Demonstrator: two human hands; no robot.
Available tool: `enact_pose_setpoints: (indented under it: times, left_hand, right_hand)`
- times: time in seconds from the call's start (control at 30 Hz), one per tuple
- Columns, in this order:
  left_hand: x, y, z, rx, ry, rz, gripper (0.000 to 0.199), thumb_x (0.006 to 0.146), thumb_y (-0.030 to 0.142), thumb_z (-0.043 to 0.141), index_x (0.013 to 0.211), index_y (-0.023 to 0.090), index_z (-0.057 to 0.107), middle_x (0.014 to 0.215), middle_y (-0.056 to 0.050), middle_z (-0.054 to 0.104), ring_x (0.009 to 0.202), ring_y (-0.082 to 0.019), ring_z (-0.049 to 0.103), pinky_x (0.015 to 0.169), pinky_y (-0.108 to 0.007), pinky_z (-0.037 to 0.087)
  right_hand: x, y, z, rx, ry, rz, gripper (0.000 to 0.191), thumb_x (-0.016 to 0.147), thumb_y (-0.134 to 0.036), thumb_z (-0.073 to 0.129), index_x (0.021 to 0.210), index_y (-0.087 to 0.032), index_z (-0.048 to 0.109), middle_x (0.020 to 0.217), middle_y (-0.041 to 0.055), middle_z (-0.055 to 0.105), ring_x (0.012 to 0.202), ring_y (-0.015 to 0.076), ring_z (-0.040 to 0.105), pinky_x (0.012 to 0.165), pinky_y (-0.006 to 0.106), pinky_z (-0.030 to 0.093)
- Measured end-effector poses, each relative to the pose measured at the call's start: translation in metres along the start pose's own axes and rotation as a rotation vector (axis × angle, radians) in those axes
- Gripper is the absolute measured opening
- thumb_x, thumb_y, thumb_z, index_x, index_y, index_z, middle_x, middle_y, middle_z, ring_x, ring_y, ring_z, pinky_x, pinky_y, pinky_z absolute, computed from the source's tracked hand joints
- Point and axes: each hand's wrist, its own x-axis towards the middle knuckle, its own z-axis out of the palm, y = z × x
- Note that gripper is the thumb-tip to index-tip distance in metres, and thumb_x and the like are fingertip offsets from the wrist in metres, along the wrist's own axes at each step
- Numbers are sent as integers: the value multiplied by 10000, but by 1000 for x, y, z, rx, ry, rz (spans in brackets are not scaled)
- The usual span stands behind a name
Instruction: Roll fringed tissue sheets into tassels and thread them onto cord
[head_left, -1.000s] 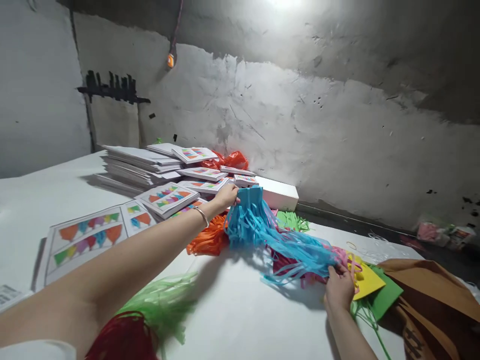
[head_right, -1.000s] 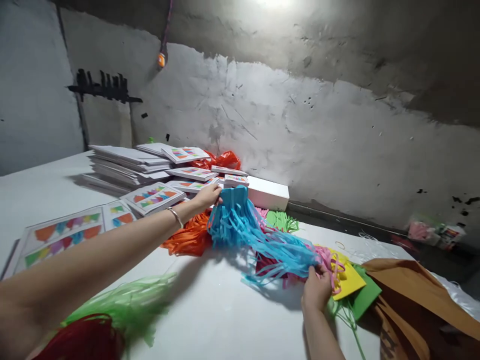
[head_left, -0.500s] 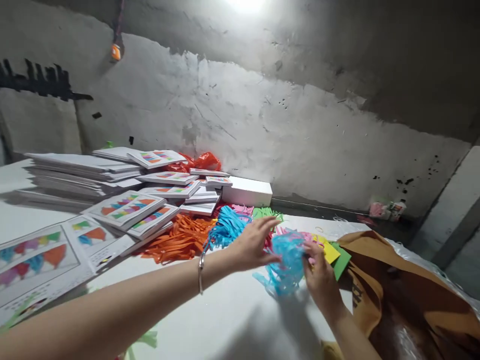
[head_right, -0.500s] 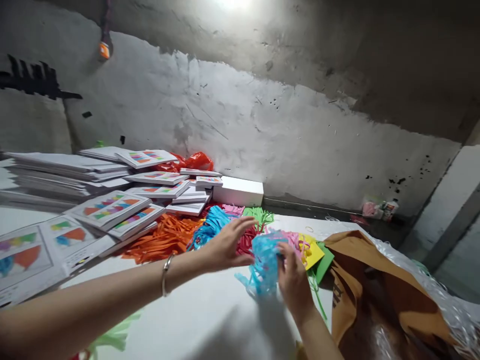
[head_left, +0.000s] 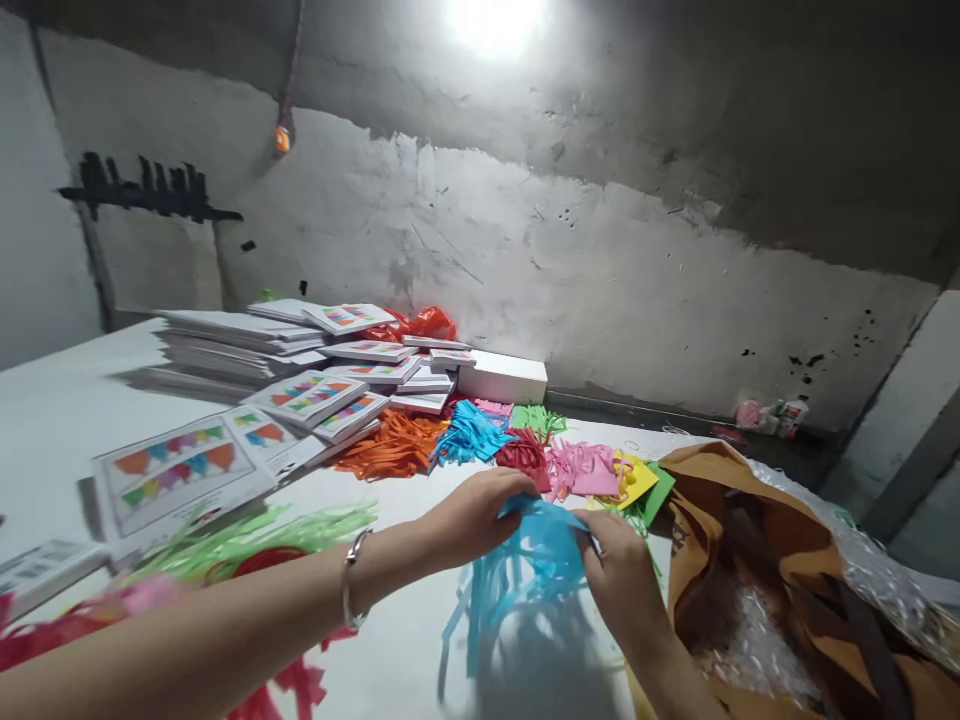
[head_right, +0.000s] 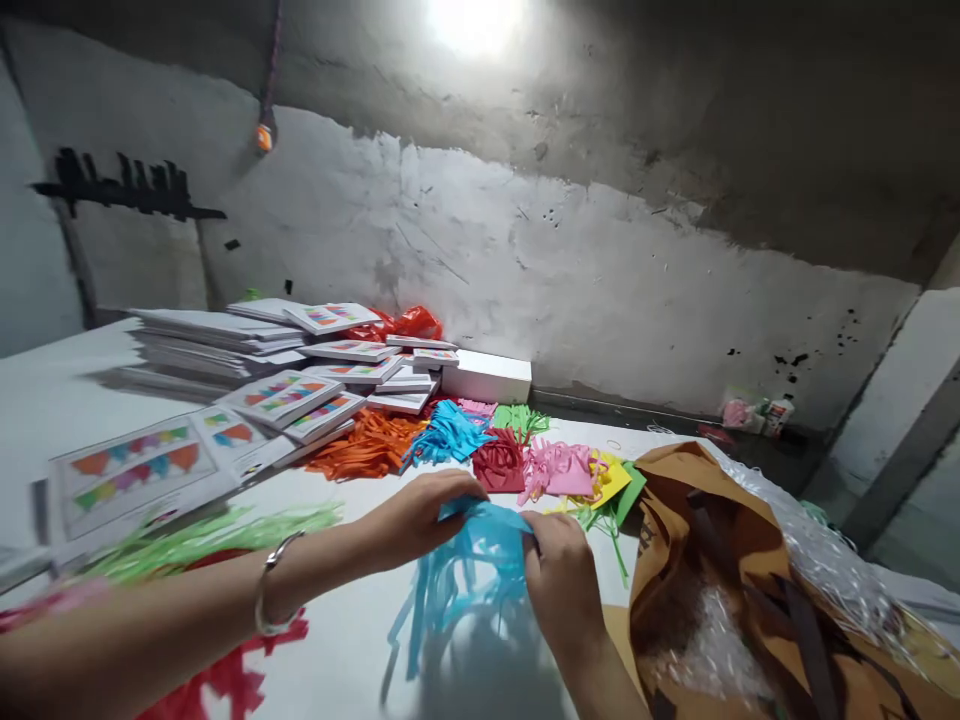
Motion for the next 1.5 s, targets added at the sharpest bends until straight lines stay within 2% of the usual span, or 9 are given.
enact_pose_setpoints:
  times: [0.23,0.33,0.53,0.73,0.93,1.1,1.27,1.4,1.5]
  left_hand:
    - [-67,31,-58,-237,-326,-178,363,794,349,686,1149,280,713,1132,-21,706,935,-200,650,765,-248,491]
    - [-66,51,-61,-569,-247,-322,525,795,601,701,1192,258,702,1284,-56,665,1160,-262,584,919,-298,468]
    - [-67,82,0,-975,-270,-349,711,575,805,741,850,150,738,894,-84,737,886,-270,656,836,-358,515]
    - [-94,110,50,-1363,-241,-419,969,749,928,239,987,105,692,861,-135,708,776,-254,669,737,-360,521]
    - [-130,130,92,-1915,-731,-401,808,715,664,642,1176,1,666,895,-132,717,658,-213,660,585,-316,524]
    - [-134,118,90,-1855,-629,-558,225,642,246,734,767,64,691,585,-36,629,380,-105,521,382,-215,438]
    - [-137,81,62,-1674,-495,-623,346,629,243,745,936,133,627,595,-2,634,413,-123,554,417,-213,468]
    - [-167,36,30,-1275,-481,-761,474,645,322,726,1069,165,587,599,34,602,496,-132,549,454,-192,425]
    - [-198,19,6,-645,-413,-818,473,737,361,677,1171,189,604,813,-14,677,749,-209,650,648,-277,530]
  right_hand:
    - [-32,-35,-84,-174,100,-350,368,933,-56,459,1216,-176,662,948,74,762,873,200,720,1068,458,463]
    - [-45,-54,-115,-220,74,-587,445,943,-31,413,1343,-131,582,1156,94,743,1167,205,659,1158,436,383]
    - [-70,-73,-140,-221,66,-692,430,971,-50,373,1344,-89,585,1217,93,723,1285,210,590,1219,420,310]
    - [-98,-66,-129,-92,185,-542,397,973,-47,414,1327,-90,588,1111,99,759,1189,186,657,1162,416,403]
    - [-115,-36,-95,-57,182,-406,396,955,-24,402,1277,-138,603,1064,80,763,1060,182,715,1067,427,496]
    - [-103,-2,-125,-136,183,-375,330,978,-84,459,1258,-136,625,1070,107,754,1028,189,720,1091,438,465]
    - [-107,-21,-156,-368,71,-495,325,996,-81,446,1248,-72,652,1189,164,723,1228,222,632,1183,432,368]
    - [-145,-61,-103,-243,-164,-607,407,1020,-79,324,1123,-96,717,1180,117,736,1228,214,633,1196,387,361]
    - [-180,-87,-47,-86,-113,-543,446,986,-35,299,1003,-85,741,1037,110,774,1093,212,708,1193,402,366]
